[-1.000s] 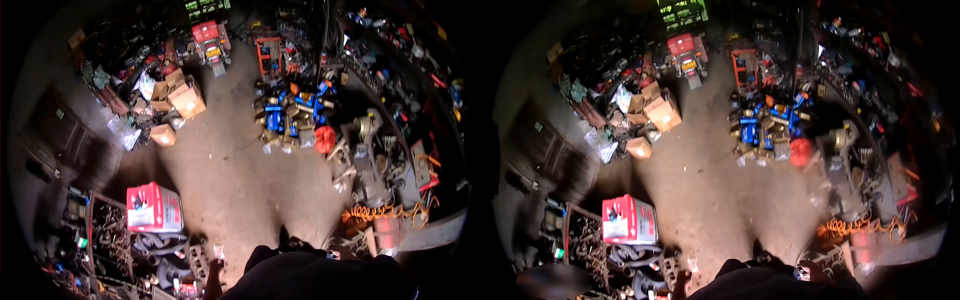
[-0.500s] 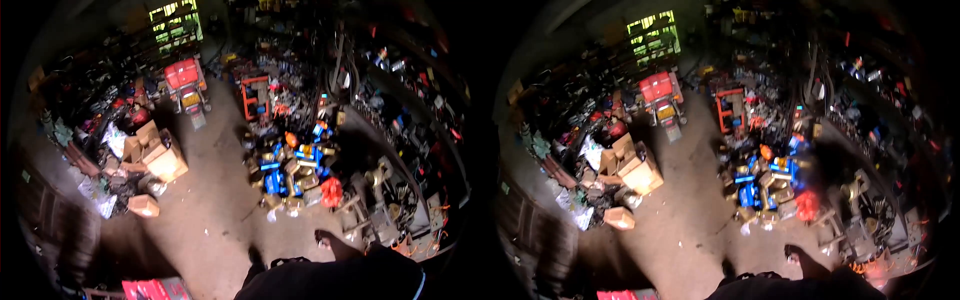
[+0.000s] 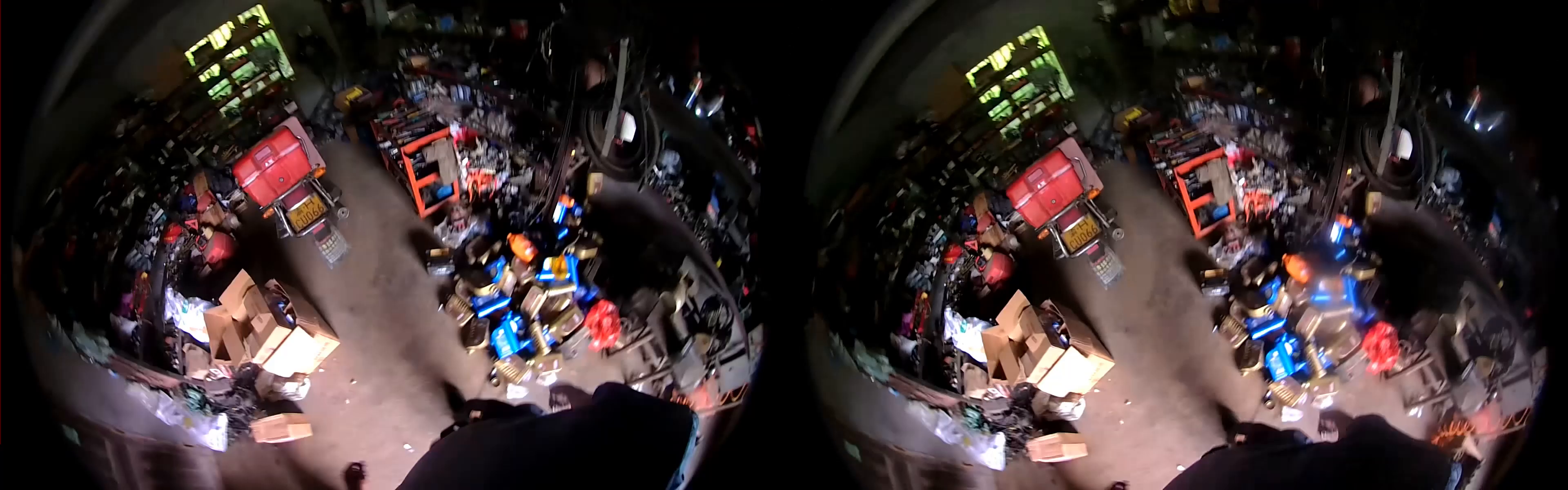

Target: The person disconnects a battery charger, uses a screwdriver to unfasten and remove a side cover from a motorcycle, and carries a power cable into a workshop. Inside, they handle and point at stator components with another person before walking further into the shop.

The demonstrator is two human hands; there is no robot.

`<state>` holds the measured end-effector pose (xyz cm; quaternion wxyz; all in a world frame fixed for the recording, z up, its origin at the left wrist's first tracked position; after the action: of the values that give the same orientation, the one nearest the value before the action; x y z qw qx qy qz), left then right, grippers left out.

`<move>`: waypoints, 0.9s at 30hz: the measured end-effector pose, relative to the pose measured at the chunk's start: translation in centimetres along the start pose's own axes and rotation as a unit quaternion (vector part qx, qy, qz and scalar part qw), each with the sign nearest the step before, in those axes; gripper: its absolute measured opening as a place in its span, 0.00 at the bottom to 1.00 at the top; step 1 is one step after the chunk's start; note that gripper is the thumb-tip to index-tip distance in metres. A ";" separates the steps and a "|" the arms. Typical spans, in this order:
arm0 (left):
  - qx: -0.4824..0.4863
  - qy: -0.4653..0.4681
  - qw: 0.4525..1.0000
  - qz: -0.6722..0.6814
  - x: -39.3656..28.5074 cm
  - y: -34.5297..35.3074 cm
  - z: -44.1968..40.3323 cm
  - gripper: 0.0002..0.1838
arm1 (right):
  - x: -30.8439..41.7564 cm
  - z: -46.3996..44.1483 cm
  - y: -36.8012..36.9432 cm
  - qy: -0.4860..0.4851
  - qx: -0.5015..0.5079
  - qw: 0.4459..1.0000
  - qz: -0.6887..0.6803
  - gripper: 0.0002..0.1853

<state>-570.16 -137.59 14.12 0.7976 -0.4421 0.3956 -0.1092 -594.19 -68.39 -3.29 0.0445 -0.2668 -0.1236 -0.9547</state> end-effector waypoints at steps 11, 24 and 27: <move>0.090 -0.005 0.996 -0.011 -12.2 -0.8 -36.3 0.14 | 44.4 -24.8 28.0 -0.210 0.022 0.977 -0.006 0.20; 0.032 0.188 0.981 0.016 -28.1 -12.3 -79.2 0.14 | 68.5 -55.5 31.4 -0.059 -0.104 0.901 -0.416 0.10; 0.113 0.069 0.991 0.009 -33.8 -6.7 -84.3 0.14 | 80.9 -66.6 28.0 -0.166 -0.161 0.904 -0.359 0.06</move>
<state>-652.75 -175.98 12.54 0.8140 -0.3371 0.4390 -0.1762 -692.21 -114.31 -10.36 -0.3664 -0.3628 -0.0616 -0.8546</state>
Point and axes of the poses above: each hand's wrist, its own z-axis away from the middle knuckle, its own y-axis out of the palm, x = y × z, the point moved 8 cm from there along -z, towards the middle knuckle, and after that the axes turned 2 degrees about -z, right-handed, at the moved point
